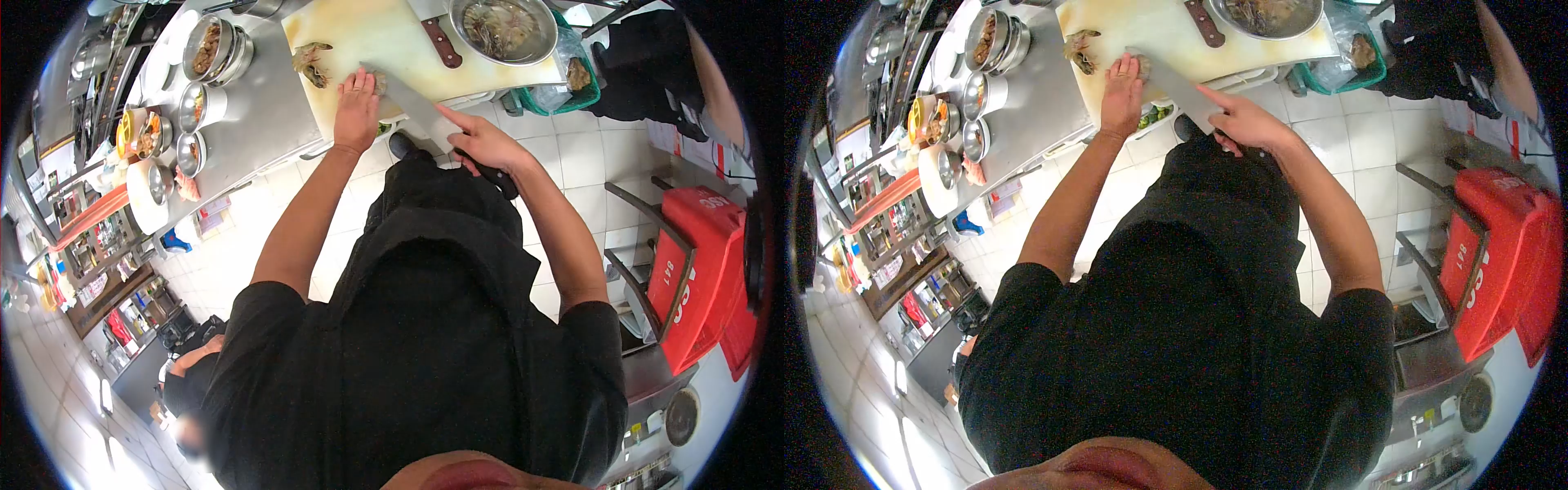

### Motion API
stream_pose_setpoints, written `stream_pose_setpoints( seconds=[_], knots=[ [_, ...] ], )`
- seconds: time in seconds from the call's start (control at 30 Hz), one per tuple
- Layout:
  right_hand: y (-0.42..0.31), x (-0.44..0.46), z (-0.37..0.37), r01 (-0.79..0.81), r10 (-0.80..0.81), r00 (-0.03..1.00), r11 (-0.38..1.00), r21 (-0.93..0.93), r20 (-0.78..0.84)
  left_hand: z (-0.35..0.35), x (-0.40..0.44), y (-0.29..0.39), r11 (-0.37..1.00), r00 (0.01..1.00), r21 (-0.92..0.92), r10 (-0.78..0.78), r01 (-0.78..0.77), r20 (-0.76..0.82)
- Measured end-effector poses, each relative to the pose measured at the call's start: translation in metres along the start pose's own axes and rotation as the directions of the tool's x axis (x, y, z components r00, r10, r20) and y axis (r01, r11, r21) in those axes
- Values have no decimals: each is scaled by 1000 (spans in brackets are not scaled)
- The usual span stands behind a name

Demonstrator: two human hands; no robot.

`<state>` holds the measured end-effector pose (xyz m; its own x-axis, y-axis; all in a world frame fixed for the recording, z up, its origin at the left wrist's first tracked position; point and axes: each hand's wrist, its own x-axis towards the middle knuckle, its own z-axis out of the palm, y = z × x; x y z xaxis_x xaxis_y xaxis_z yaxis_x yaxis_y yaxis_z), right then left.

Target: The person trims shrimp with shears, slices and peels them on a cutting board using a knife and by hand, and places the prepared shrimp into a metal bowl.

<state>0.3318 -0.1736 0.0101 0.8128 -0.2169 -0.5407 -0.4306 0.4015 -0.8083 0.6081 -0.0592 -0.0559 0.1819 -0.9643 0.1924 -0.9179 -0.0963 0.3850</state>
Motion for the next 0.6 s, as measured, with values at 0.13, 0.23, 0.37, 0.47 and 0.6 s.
stream_pose_setpoints(
  seconds=[0.13,0.23,0.37,0.47,0.6],
  knots=[
    [-1,-1,-6,4,-4,1000,1000,29,19,-6,1,0,1000,998,14,-6,5,65],
    [2,-12,-5,-16,17,1000,999,33,-5,-7,-3,0,1000,999,10,21,-22,50],
    [5,-22,9,-40,44,996,998,52,-76,-6,-14,6,1000,1000,15,0,0,6],
    [15,-19,10,-35,39,997,998,57,-63,-3,-15,4,1000,999,24,-14,13,51],
    [8,-20,0,-66,67,998,998,24,-22,-1,-13,1,1000,999,9,1,-1,50]
  ],
)
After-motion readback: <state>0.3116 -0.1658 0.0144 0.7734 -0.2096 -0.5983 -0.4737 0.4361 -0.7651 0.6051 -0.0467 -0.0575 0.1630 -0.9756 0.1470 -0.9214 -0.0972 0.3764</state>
